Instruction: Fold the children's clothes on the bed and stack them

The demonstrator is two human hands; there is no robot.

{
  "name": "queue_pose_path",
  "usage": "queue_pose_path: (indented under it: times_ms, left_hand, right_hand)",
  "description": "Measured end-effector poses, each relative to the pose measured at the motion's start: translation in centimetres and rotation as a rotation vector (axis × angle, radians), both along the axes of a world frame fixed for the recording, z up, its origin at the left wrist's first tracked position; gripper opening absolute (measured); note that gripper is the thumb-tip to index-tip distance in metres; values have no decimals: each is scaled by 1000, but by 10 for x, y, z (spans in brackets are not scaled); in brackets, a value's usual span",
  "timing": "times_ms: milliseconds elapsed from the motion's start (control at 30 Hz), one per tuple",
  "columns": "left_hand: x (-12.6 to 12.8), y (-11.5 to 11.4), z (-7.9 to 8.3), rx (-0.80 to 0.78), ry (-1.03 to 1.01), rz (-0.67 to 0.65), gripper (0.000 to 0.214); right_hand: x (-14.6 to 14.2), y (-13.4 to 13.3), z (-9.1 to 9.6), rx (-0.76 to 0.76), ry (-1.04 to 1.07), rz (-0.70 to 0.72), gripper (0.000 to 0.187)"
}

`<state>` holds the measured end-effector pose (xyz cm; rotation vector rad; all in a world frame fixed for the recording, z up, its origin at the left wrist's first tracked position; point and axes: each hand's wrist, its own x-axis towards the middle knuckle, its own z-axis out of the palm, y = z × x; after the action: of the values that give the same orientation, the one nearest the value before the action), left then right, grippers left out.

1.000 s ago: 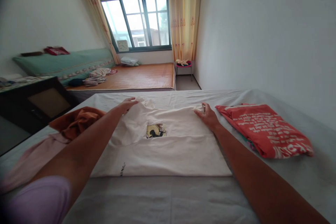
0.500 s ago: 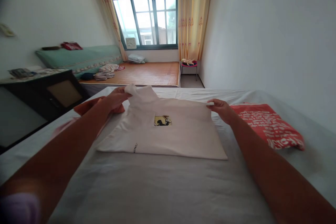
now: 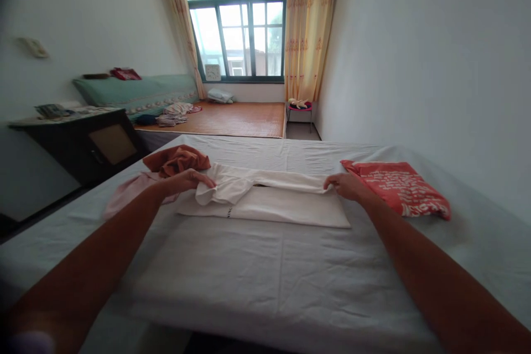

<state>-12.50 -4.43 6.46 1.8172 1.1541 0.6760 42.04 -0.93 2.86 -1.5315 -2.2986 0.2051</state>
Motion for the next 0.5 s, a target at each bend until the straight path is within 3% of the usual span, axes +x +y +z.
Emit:
queue_pose_path:
  times_ms: [67, 200, 333, 433, 500]
  left_hand:
    - [-9, 3, 3, 4, -2, 71, 26]
    - [-6, 26, -9, 181, -150, 499, 35]
    - [16, 55, -26, 242, 203, 634, 42]
    - [26, 66, -34, 289, 496, 708, 45]
    - [26, 68, -37, 313, 575, 716, 45]
  right_hand:
    - [-15, -1, 6, 25, -139, -66, 31]
    - [-64, 0, 3, 100, -194, -71, 38]
    - [-109, -5, -24, 58, -161, 62, 35]
    - [-120, -10, -42, 120, -129, 47, 38]
    - [-118, -12, -47, 140, -119, 47, 37]
